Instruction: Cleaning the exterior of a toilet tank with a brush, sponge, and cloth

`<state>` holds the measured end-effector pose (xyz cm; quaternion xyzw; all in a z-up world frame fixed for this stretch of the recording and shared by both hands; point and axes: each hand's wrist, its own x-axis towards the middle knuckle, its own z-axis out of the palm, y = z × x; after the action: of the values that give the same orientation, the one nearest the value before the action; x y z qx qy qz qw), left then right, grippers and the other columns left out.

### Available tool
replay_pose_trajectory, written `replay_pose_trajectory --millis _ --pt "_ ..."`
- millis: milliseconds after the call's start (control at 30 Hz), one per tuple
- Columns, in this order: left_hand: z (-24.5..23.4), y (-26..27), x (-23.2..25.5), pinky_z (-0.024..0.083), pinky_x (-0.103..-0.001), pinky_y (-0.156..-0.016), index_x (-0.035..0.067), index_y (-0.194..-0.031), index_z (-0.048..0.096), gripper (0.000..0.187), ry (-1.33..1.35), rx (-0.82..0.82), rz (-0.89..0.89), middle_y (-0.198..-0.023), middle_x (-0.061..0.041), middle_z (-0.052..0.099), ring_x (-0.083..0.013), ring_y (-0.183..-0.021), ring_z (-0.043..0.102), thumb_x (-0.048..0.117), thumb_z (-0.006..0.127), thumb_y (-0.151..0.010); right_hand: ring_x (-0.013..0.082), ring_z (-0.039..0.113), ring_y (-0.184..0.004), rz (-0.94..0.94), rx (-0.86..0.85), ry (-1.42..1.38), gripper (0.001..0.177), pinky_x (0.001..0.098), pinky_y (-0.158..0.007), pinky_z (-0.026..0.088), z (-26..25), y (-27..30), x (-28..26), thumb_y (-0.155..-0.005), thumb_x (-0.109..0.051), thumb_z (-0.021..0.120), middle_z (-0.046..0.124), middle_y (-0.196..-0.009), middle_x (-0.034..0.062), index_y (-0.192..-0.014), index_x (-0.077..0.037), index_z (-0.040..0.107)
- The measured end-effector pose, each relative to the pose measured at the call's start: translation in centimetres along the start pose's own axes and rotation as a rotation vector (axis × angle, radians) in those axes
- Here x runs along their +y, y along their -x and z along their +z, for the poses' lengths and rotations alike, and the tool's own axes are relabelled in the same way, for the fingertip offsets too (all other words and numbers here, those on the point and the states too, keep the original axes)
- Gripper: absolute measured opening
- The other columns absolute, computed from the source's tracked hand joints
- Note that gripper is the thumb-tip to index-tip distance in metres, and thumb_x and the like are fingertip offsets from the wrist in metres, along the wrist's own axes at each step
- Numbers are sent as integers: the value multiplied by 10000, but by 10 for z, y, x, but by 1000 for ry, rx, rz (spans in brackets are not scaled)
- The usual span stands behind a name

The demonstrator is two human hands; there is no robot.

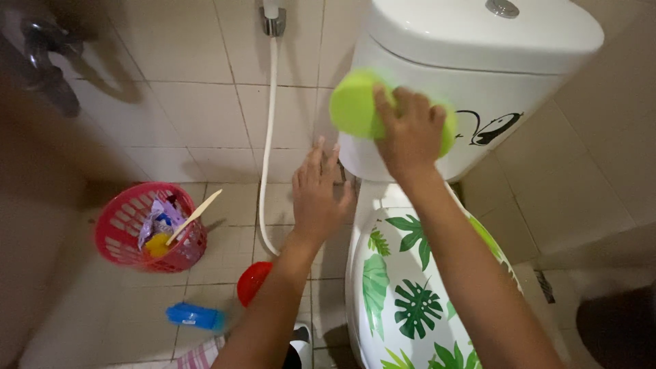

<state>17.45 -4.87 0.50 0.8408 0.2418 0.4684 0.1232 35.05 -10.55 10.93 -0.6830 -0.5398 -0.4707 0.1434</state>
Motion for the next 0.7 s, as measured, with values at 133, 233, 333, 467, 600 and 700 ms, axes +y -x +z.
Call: replay_pose_trajectory --millis 133,233,333,467,600,700 --pt "8 0 3 339 -526 -1173 101 -1554 418 776 19 30 -24 -1635 -183 354 -376 -1455 407 235 738 -860 233 575 -1092 -62 -117 54 599 435 -863 372 29 44 -14 -824 -108 677 630 -1221 15 -1408 -226 623" --pt "14 0 4 346 -535 -1165 97 -1547 423 785 -4 14 -19 -1627 -182 363 -380 -1435 414 244 739 -843 255 558 -1071 -72 -246 12 568 456 -869 386 42 75 -21 -865 -180 666 614 -1234 49 -1429 -200 605" --pt "17 1 5 352 -526 -1141 125 -1535 440 782 22 -9 -29 -1629 -164 367 -376 -1433 421 243 738 -822 253 552 -1113 -75 -370 -58 621 461 -916 395 59 108 -21 -850 -180 639 594 -1248 53 -1466 -180 570" --pt "16 1 6 339 -539 -1138 116 -1528 447 774 22 -36 -13 -1626 -175 342 -383 -1423 413 243 731 -819 271 553 -1171 -170 -429 -30 681 456 -970 395 54 125 -15 -802 -178 638 589 -1284 77 -1473 -205 527" --pt "18 4 6 343 -537 -1178 114 -1554 448 764 68 -23 4 -1651 -157 338 -367 -1451 412 228 706 -844 269 552 -1199 -171 -397 -168 719 447 -1005 401 22 106 -9 -845 -121 662 600 -1346 80 -1543 -139 490" --pt "24 5 4 307 -578 -1141 93 -1525 447 758 -37 -19 -5 -1628 -157 342 -371 -1433 407 273 728 -844 262 560 -1232 -7 -348 -216 678 490 -971 388 5 75 -1 -794 -117 696 618 -1315 41 -1450 -134 525"
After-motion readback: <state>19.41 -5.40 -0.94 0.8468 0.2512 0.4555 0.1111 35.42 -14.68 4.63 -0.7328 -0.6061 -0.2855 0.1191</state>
